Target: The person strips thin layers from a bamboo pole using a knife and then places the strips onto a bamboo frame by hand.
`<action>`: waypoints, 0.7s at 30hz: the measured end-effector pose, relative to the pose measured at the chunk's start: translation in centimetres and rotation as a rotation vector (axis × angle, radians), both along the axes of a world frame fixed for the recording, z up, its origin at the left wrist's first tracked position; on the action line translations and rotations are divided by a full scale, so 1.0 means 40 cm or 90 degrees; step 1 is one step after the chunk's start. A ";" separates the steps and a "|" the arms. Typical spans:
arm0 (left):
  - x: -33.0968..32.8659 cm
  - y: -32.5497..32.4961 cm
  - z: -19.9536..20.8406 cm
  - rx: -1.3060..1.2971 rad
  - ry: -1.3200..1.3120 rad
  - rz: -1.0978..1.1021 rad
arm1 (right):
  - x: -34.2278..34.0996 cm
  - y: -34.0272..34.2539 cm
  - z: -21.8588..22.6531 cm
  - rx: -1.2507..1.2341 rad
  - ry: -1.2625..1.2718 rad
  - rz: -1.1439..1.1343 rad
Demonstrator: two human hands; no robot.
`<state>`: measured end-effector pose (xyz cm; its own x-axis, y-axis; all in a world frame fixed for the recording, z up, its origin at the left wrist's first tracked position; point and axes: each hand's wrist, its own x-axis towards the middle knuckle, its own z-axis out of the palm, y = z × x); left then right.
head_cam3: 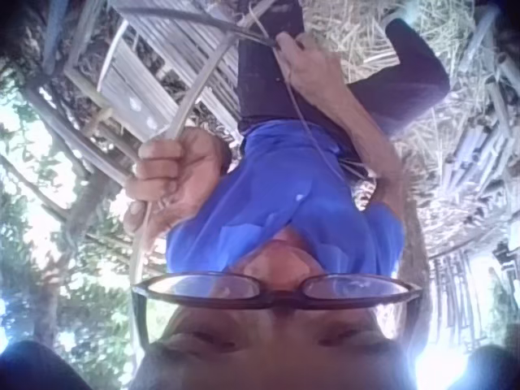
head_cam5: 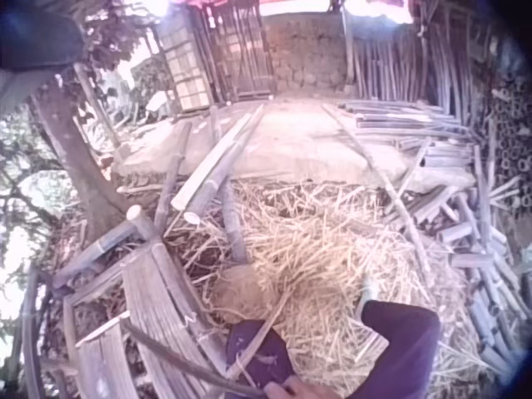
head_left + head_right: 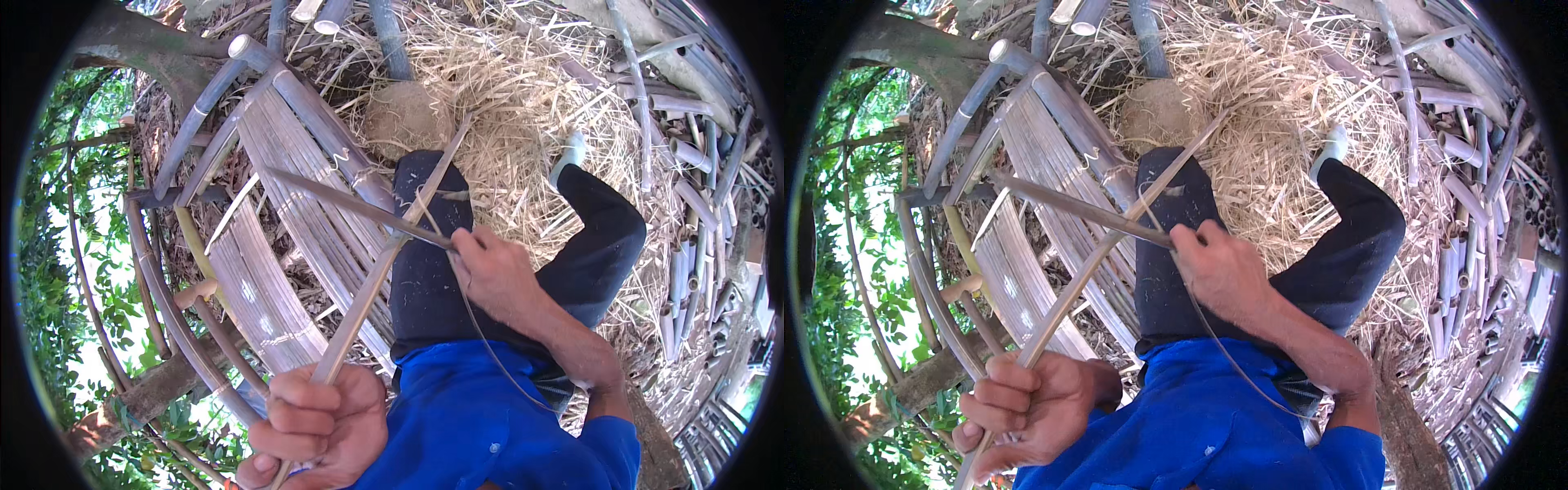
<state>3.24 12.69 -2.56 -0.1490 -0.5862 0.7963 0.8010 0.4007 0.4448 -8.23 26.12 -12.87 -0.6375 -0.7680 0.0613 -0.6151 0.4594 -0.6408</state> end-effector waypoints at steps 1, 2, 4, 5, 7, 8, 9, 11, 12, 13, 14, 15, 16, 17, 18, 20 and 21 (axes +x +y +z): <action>0.006 -0.007 0.007 -0.016 0.002 0.006 | 0.007 -0.016 0.022 -0.014 -0.003 0.026; 0.015 -0.007 0.006 0.001 0.011 0.014 | 0.022 -0.009 0.040 -0.005 -0.010 0.041; -0.006 0.005 -0.004 0.025 0.030 0.020 | 0.053 0.029 0.058 -0.075 0.069 0.132; -0.025 0.026 -0.006 0.052 0.025 0.070 | 0.038 0.029 0.028 -0.018 0.066 0.077; -0.042 0.034 0.002 0.074 0.010 0.122 | -0.055 0.004 -0.054 0.111 0.026 -0.021; -0.044 0.030 0.014 0.063 0.021 0.126 | -0.054 0.005 -0.049 0.099 0.035 -0.017; -0.046 0.025 0.025 0.044 0.062 0.092 | -0.042 0.011 -0.031 0.095 0.027 -0.004; -0.045 0.017 0.011 0.061 0.073 0.050 | -0.030 0.029 -0.010 0.044 0.034 0.055; -0.048 0.010 0.004 0.042 0.088 0.039 | -0.028 0.028 -0.033 0.056 0.024 0.052; -0.064 0.006 0.007 0.014 0.124 0.029 | -0.044 0.020 -0.062 0.076 0.036 0.028; -0.070 0.006 0.005 0.018 0.118 0.030 | -0.050 0.015 -0.106 0.098 0.031 0.007; -0.076 0.006 0.006 0.010 0.119 0.016 | -0.101 0.007 -0.156 0.154 -0.029 -0.032; -0.080 0.003 0.006 0.004 0.120 0.000 | -0.134 0.007 -0.207 0.159 -0.030 -0.033; -0.083 -0.002 0.004 0.008 0.119 -0.001 | -0.160 0.009 -0.261 0.138 -0.021 -0.049; -0.086 -0.004 0.003 0.007 0.126 -0.003 | -0.190 0.009 -0.313 0.116 -0.013 -0.059; -0.079 -0.013 -0.003 0.014 0.119 -0.007 | -0.238 0.005 -0.410 0.163 -0.048 -0.080; -0.074 -0.021 0.002 -0.002 0.095 -0.013 | -0.270 -0.004 -0.452 0.199 -0.069 -0.101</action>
<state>0.29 11.85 -2.50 -0.0411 -0.5816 0.8125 0.8664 0.3842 0.3189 -19.03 25.94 -30.96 -0.7397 -0.6302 -0.2360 -0.4565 0.7276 -0.5120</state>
